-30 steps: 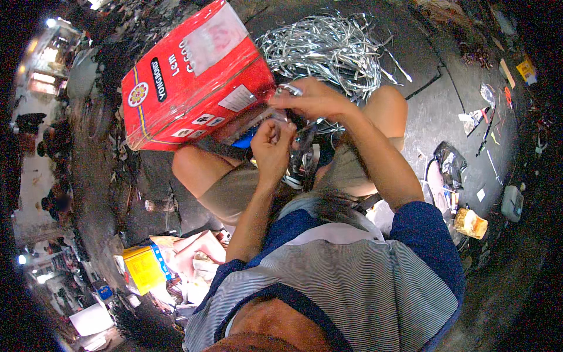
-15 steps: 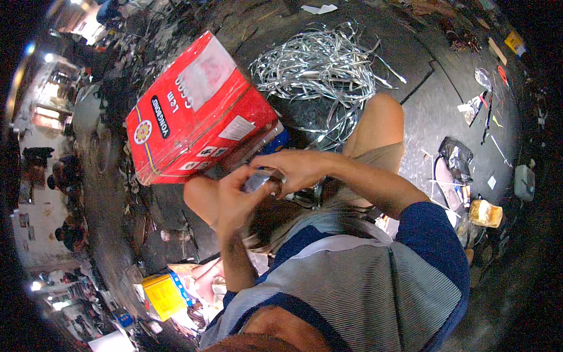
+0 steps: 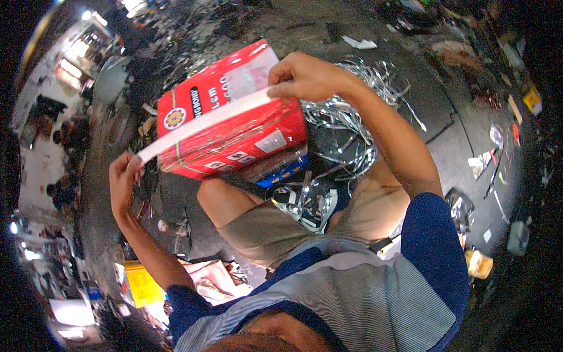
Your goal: The person sits on the floor and repeatedly wraps a red rectangular box with white tape. They pull tape from a roll, press it onto the box, and smooth it down, repeating the process multiple times.
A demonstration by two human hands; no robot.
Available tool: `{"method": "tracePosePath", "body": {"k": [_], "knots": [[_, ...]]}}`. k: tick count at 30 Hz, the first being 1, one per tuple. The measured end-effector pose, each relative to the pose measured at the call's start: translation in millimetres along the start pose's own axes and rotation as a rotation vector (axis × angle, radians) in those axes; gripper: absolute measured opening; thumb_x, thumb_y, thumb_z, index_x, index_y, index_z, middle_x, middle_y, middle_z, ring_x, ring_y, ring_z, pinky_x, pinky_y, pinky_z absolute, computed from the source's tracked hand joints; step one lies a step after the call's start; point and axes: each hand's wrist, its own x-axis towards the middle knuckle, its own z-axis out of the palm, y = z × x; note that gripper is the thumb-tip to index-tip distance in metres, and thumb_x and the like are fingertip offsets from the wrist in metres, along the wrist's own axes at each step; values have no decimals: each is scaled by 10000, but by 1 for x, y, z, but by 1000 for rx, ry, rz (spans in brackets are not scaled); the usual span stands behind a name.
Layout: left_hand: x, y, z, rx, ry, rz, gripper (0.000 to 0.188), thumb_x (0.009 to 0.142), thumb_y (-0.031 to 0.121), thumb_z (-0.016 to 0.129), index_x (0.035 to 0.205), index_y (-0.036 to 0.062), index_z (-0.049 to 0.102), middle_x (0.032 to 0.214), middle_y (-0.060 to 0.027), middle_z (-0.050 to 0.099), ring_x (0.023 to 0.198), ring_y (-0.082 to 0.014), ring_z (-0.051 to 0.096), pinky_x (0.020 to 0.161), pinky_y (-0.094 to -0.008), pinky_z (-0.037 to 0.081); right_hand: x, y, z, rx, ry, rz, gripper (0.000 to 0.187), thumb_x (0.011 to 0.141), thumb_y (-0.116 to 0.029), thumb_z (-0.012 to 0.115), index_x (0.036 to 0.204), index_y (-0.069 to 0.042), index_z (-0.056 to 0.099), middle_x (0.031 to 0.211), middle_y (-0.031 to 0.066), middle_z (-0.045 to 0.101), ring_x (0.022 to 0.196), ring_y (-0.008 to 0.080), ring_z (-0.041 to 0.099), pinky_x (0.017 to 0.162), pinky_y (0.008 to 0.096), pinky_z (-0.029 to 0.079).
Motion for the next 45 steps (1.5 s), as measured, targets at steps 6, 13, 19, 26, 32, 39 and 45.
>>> {"method": "tracePosePath", "body": {"k": [6,13,19,26,32,39,45], "knots": [[68,-5,37,1143,444,-62,370,800,156,645,1155,67,698,1237,-183,606,1127,-352,581,891,-475,513,54,17,2,-441,86,-7,188,861,-164,662,899,15,704,726,121,689,664,196,641,643,347,488],[106,73,221,-120,-14,457,387,769,82,714,1138,12,619,1030,-185,677,805,-308,677,740,-395,546,58,15,25,-462,299,3,199,794,-196,716,945,-67,711,872,194,710,828,375,689,757,463,534],[114,70,264,-254,-16,495,257,778,96,721,1001,-9,650,863,-155,663,737,-262,666,683,-354,536,33,19,25,-594,458,-35,191,817,-253,728,914,-91,700,846,114,666,829,361,652,718,469,501],[102,76,264,-199,50,504,135,813,92,742,913,2,724,838,-110,651,715,-202,649,655,-320,511,16,11,21,-572,466,-56,132,844,-214,708,900,-101,746,884,91,624,813,323,649,718,430,514],[99,73,268,-136,89,654,101,825,69,731,896,-3,722,840,-102,639,698,-213,629,634,-312,496,10,14,16,-666,403,-178,165,858,-217,695,862,-55,724,940,92,619,801,314,664,714,422,546],[104,72,262,-267,-30,514,101,805,62,744,882,-1,725,832,-93,623,701,-190,619,631,-311,488,18,14,-1,-494,240,-155,184,822,-201,718,900,-39,756,964,130,597,909,310,640,826,411,513],[104,72,265,-219,-11,529,114,807,79,770,898,17,738,831,-69,620,718,-143,599,641,-289,478,12,21,7,-409,369,-145,150,788,-139,755,896,-34,756,908,118,578,865,281,620,784,367,503]]}}
